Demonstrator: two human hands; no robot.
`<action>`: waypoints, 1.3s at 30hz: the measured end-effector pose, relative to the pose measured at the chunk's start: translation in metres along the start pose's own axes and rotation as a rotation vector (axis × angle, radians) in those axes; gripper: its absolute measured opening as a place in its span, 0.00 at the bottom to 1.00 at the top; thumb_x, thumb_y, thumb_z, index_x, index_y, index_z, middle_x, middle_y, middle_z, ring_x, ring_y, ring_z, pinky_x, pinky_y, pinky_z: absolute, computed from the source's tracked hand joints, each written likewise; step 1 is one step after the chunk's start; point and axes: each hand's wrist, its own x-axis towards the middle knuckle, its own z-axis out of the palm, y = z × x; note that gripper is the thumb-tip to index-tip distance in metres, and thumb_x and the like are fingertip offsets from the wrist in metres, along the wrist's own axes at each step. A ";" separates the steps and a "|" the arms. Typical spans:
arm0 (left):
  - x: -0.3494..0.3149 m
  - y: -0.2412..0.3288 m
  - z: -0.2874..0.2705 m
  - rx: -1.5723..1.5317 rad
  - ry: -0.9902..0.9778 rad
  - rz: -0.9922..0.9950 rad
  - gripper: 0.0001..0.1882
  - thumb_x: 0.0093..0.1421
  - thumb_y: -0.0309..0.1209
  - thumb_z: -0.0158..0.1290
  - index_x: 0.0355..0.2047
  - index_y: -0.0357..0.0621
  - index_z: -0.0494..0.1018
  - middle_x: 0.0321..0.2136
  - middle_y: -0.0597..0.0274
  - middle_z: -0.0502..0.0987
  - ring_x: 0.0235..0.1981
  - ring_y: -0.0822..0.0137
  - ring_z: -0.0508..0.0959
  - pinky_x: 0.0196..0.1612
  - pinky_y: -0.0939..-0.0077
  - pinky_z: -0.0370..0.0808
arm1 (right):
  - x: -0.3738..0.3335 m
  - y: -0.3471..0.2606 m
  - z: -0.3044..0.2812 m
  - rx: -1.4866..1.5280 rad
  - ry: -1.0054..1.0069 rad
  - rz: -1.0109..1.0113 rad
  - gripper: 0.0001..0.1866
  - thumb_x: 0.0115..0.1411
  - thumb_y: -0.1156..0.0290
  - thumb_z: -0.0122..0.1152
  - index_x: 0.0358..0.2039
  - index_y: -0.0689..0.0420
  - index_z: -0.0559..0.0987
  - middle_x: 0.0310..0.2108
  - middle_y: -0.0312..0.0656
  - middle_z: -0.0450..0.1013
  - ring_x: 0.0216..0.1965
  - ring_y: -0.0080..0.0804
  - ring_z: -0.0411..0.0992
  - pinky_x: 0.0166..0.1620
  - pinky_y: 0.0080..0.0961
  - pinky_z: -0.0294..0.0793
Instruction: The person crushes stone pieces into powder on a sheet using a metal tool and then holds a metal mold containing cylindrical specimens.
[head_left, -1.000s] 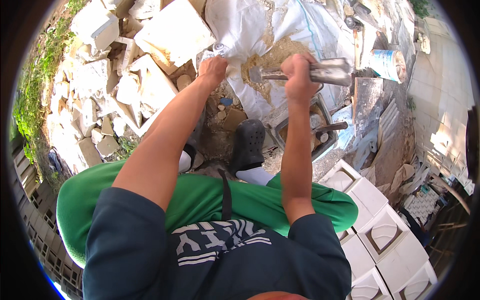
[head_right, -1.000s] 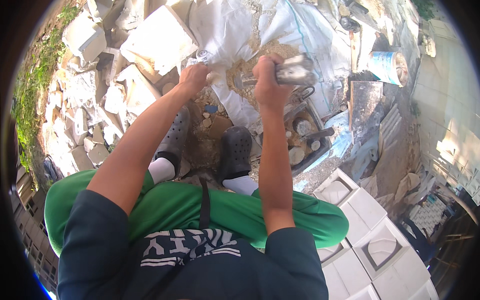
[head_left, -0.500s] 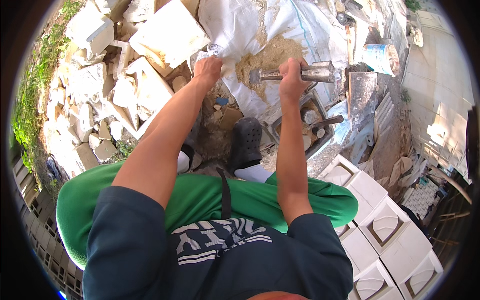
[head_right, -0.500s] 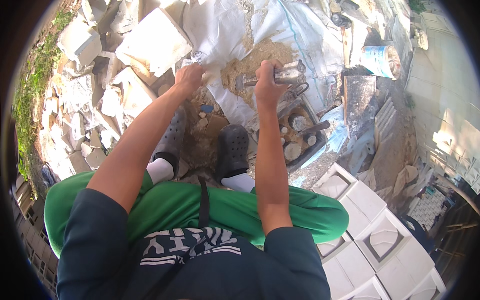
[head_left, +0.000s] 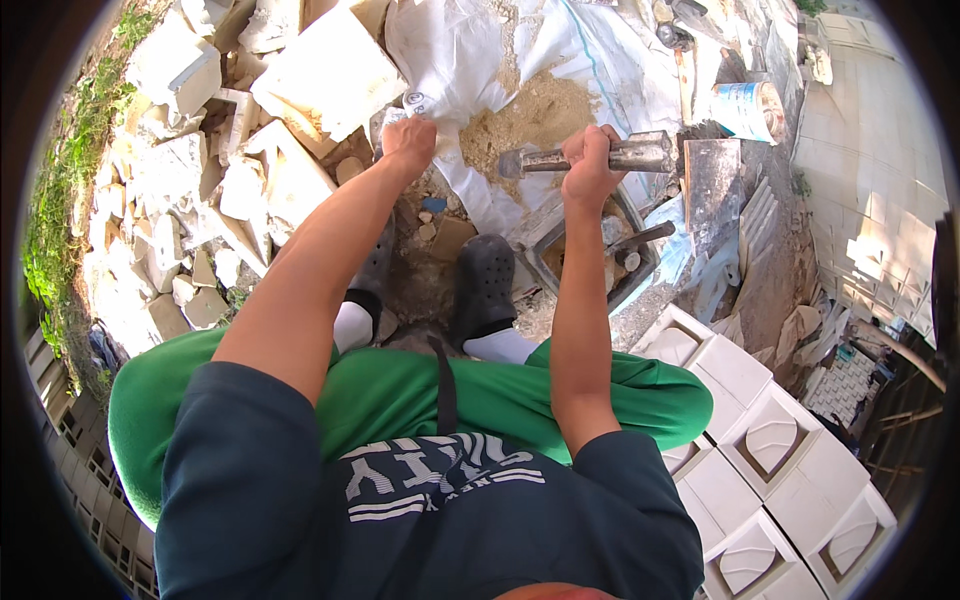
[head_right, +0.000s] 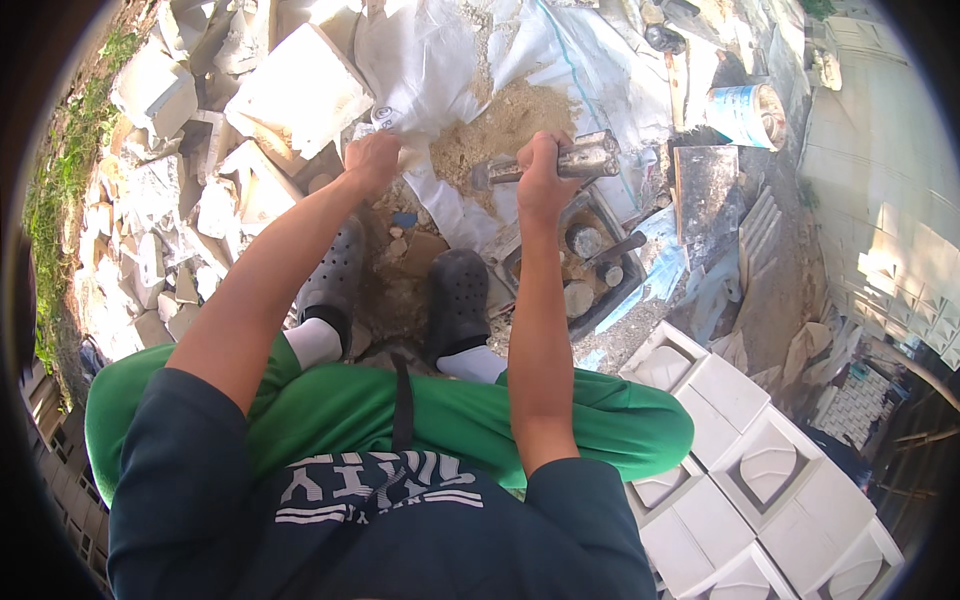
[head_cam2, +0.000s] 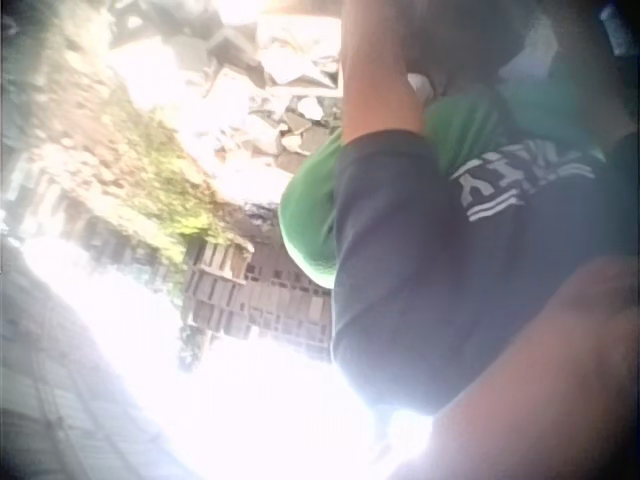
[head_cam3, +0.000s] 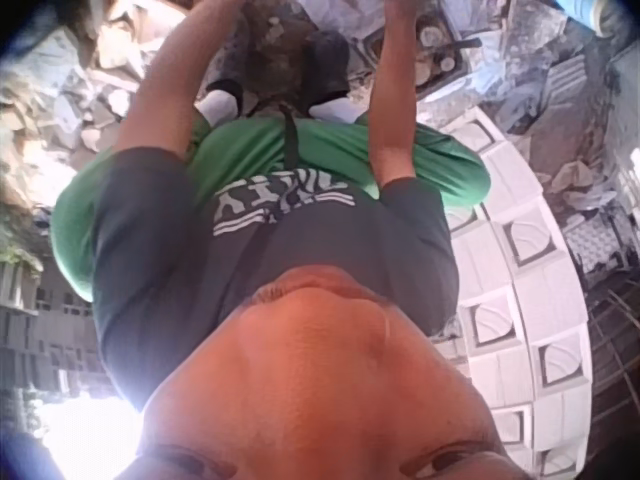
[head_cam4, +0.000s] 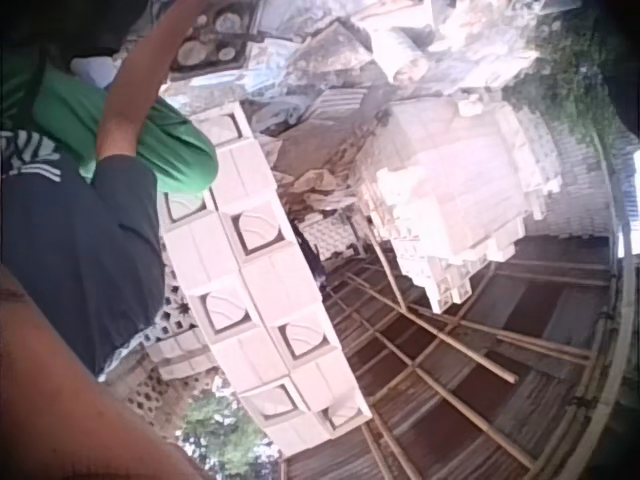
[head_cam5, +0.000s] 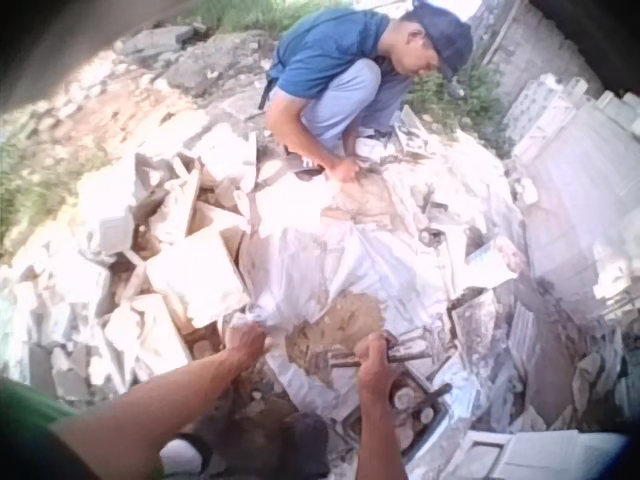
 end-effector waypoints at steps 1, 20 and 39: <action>0.001 0.006 0.002 0.098 0.015 0.003 0.07 0.52 0.26 0.53 0.32 0.47 0.78 0.37 0.58 0.77 0.45 0.62 0.75 0.43 0.68 0.73 | 0.004 0.004 -0.002 -0.015 0.001 -0.008 0.15 0.53 0.77 0.47 0.14 0.52 0.56 0.09 0.31 0.54 0.13 0.18 0.50 0.19 0.20 0.51; 0.011 0.071 0.088 0.010 0.002 0.423 0.09 0.55 0.26 0.46 0.29 0.42 0.78 0.38 0.55 0.75 0.41 0.56 0.77 0.38 0.64 0.76 | -0.001 -0.002 0.003 0.022 0.033 0.003 0.14 0.52 0.78 0.50 0.12 0.55 0.61 0.10 0.33 0.58 0.12 0.20 0.54 0.20 0.21 0.56; -0.042 -0.019 0.012 0.304 -0.199 0.873 0.19 0.55 0.47 0.51 0.36 0.46 0.75 0.41 0.59 0.71 0.52 0.63 0.67 0.57 0.66 0.61 | -0.029 -0.061 0.015 -0.048 0.109 -0.093 0.14 0.52 0.75 0.50 0.14 0.54 0.59 0.12 0.30 0.57 0.15 0.17 0.53 0.20 0.18 0.52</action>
